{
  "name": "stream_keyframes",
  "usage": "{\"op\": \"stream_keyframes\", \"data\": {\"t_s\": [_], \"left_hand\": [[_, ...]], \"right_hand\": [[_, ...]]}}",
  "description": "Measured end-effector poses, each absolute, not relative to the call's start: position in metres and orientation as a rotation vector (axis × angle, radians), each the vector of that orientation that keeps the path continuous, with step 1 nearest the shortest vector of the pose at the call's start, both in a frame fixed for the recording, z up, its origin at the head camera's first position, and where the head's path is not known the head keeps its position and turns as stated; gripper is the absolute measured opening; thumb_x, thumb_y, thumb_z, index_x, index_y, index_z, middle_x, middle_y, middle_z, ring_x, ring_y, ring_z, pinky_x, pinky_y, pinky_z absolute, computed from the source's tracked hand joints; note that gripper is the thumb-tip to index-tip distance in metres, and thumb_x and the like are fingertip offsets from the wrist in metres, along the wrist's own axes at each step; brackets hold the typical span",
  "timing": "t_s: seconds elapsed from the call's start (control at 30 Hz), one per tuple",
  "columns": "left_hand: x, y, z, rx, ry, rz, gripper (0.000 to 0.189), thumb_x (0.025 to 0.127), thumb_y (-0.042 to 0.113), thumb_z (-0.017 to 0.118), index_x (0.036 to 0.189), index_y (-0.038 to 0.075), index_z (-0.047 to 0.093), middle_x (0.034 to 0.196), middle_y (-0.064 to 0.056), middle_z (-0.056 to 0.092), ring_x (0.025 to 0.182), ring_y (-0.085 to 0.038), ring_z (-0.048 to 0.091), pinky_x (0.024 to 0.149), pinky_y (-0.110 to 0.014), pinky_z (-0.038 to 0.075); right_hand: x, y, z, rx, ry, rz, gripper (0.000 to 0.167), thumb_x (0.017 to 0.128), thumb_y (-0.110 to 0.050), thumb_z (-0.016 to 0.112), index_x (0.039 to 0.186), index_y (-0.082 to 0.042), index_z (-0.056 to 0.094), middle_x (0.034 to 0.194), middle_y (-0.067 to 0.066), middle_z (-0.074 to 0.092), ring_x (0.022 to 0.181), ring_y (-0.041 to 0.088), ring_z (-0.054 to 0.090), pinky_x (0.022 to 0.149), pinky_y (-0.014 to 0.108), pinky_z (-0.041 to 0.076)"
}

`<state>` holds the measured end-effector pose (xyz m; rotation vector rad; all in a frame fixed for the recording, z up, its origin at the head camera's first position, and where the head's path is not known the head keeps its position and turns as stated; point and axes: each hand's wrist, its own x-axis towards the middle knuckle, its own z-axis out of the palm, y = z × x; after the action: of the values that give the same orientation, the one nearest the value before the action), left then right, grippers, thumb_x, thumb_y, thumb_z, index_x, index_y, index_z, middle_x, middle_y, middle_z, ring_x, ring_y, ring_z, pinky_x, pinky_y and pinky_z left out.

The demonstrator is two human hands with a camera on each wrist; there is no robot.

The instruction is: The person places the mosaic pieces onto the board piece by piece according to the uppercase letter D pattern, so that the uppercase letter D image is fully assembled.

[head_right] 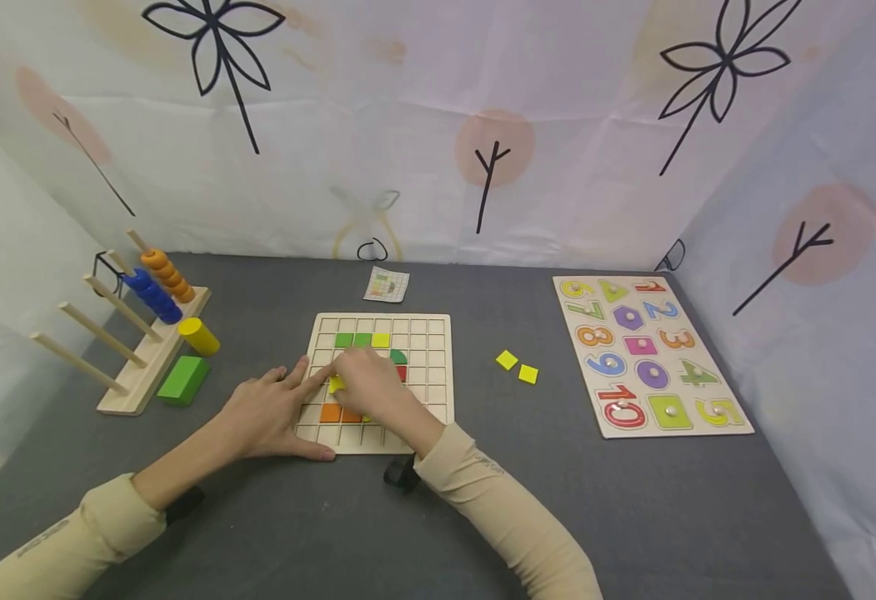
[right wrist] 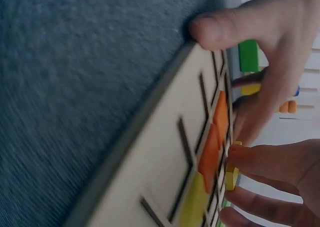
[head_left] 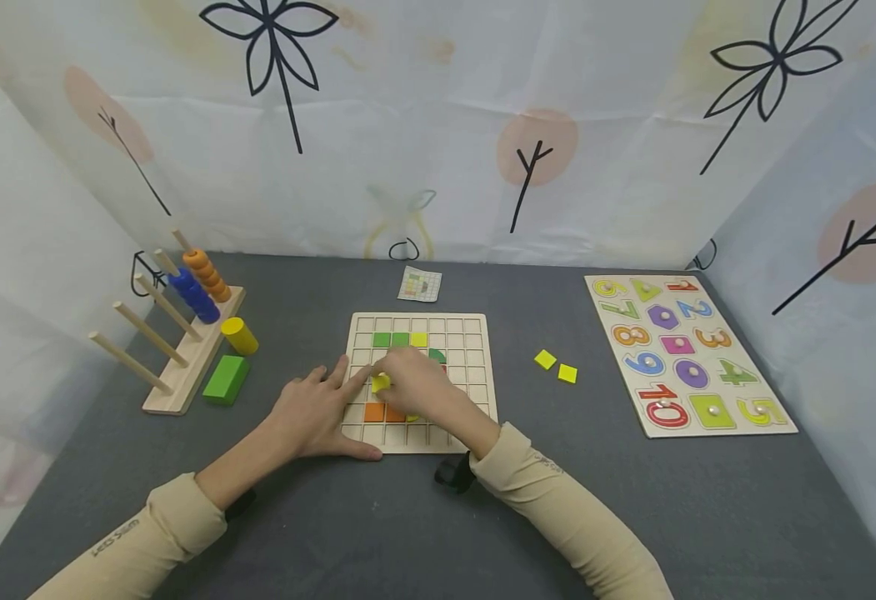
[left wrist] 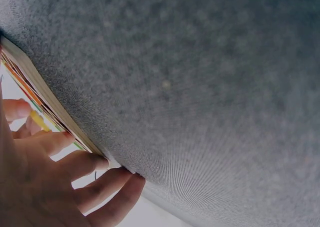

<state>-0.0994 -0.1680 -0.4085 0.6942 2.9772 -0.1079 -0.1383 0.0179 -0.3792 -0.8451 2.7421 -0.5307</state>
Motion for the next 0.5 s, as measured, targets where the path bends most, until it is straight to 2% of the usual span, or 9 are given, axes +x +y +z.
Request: {"op": "stream_keyframes", "data": {"t_s": [0.13, 0.23, 0.5], "left_hand": [[-0.0992, -0.1680, -0.4082, 0.697, 2.983, -0.102, 0.125, 0.063, 0.098, 0.058, 0.159, 0.020, 0.038, 0.154, -0.027, 0.049, 0.118, -0.045, 0.064, 0.071, -0.053, 0.057], [-0.0993, -0.1680, -0.4084, 0.697, 2.983, -0.097, 0.125, 0.063, 0.097, 0.058, 0.159, 0.019, 0.038, 0.154, -0.027, 0.049, 0.119, -0.046, 0.063, 0.072, -0.053, 0.058], [-0.0994, -0.1674, -0.4083, 0.693, 2.980, -0.108, 0.125, 0.063, 0.098, 0.058, 0.158, 0.018, 0.040, 0.154, -0.026, 0.049, 0.120, -0.045, 0.063, 0.072, -0.054, 0.057]], "right_hand": [[-0.1367, 0.0150, -0.3844, -0.864, 2.750, -0.499, 0.035, 0.092, -0.012, 0.071, 0.125, -0.023, 0.076, 0.100, 0.004, 0.069, 0.079, 0.013, 0.049, 0.054, 0.023, 0.037], [-0.1363, 0.0143, -0.3868, -0.882, 2.759, -0.492, 0.033, 0.092, -0.013, 0.071, 0.124, -0.022, 0.076, 0.099, 0.004, 0.069, 0.080, 0.013, 0.049, 0.055, 0.024, 0.038], [-0.1354, 0.0165, -0.3854, -0.918, 2.757, -0.524, 0.029, 0.091, -0.013, 0.073, 0.120, -0.010, 0.077, 0.108, 0.008, 0.074, 0.079, 0.013, 0.049, 0.059, 0.022, 0.036]]}}
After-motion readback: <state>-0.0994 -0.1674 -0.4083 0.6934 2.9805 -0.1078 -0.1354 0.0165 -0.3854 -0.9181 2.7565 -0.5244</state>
